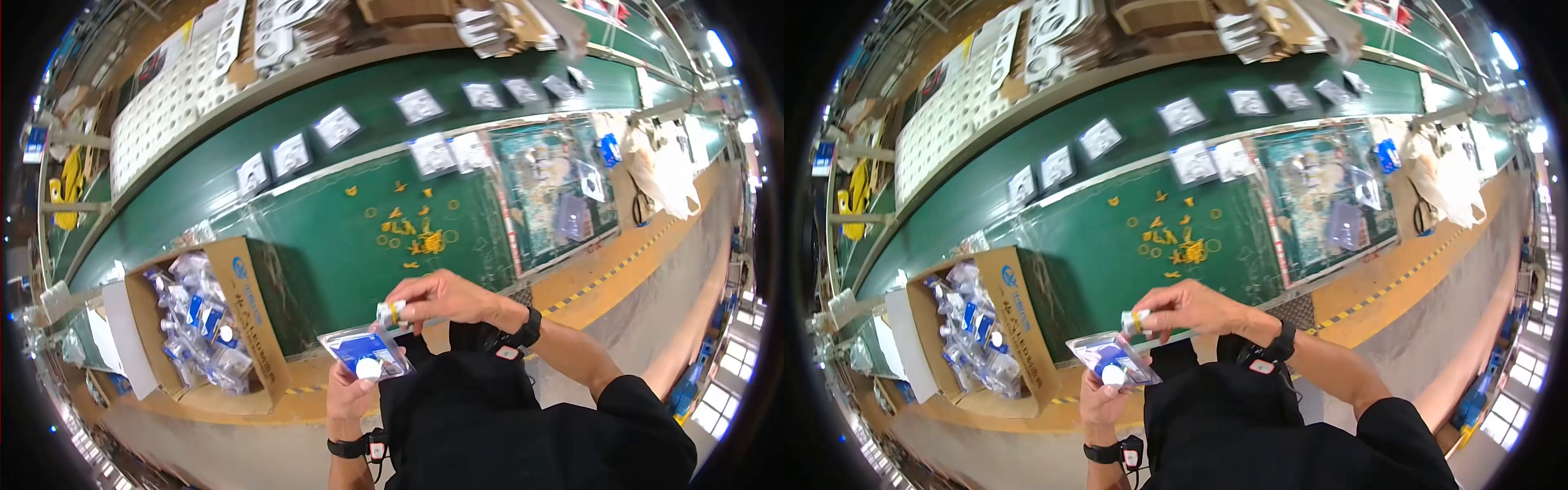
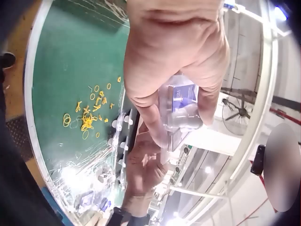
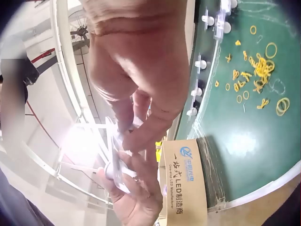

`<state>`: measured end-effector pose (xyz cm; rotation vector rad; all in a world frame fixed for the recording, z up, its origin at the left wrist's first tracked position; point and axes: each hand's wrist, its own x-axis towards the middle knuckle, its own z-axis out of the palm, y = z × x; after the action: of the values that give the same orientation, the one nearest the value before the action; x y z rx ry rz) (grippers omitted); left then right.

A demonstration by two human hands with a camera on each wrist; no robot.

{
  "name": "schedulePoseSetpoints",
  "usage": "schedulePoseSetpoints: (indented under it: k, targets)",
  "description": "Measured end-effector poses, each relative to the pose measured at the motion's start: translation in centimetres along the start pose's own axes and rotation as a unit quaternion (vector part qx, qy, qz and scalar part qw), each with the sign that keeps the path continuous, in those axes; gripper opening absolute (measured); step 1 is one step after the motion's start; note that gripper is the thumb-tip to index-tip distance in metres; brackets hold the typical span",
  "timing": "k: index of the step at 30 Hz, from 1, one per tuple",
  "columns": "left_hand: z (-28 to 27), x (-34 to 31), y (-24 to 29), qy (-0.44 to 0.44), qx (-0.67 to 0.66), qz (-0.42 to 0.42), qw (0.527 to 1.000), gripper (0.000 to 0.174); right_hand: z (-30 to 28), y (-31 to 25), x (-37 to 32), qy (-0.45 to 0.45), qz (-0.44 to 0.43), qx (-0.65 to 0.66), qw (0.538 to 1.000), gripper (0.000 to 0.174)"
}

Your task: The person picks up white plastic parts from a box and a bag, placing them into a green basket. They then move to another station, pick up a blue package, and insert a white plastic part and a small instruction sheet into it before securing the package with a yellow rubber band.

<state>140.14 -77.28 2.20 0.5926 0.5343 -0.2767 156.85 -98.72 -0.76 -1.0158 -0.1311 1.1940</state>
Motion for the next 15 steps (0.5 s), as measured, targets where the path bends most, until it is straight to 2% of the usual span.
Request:
schedulePoseSetpoints:
  k: [1,3,6,10,11,13,15]
  targets:
    - [-1.4,0.3,0.8,-0.006,-0.005,0.001,1.000,0.072,0.1,0.7,1.6,0.016,-0.006,0.007,1.000,0.028]
    - [-4.7,1.2,1.7,-0.008,0.008,0.002,1.000,0.068,0.4,1.9,4.1,0.038,0.041,0.015,0.998,0.029]
    - [-9.1,2.7,2.0,0.009,0.055,-0.017,0.998,0.066,1.2,3.8,6.9,0.030,0.089,0.018,0.995,0.027]
    - [-9.9,4.7,2.1,-0.047,-0.004,0.009,0.999,0.072,2.8,4.9,8.2,0.013,0.093,0.075,0.993,0.019]
    - [-9.7,4.6,2.1,-0.014,-0.033,-0.004,0.999,0.078,2.8,5.2,8.2,0.016,0.088,0.067,0.994,0.019]
    - [-10.3,4.7,1.4,-0.002,-0.113,0.015,0.993,0.085,2.9,5.3,8.4,0.011,0.071,0.051,0.996,0.019]
    - [-10.7,4.4,1.1,-0.012,-0.117,0.006,0.993,0.085,3.1,4.4,8.7,0.031,0.074,0.078,0.994,0.022]
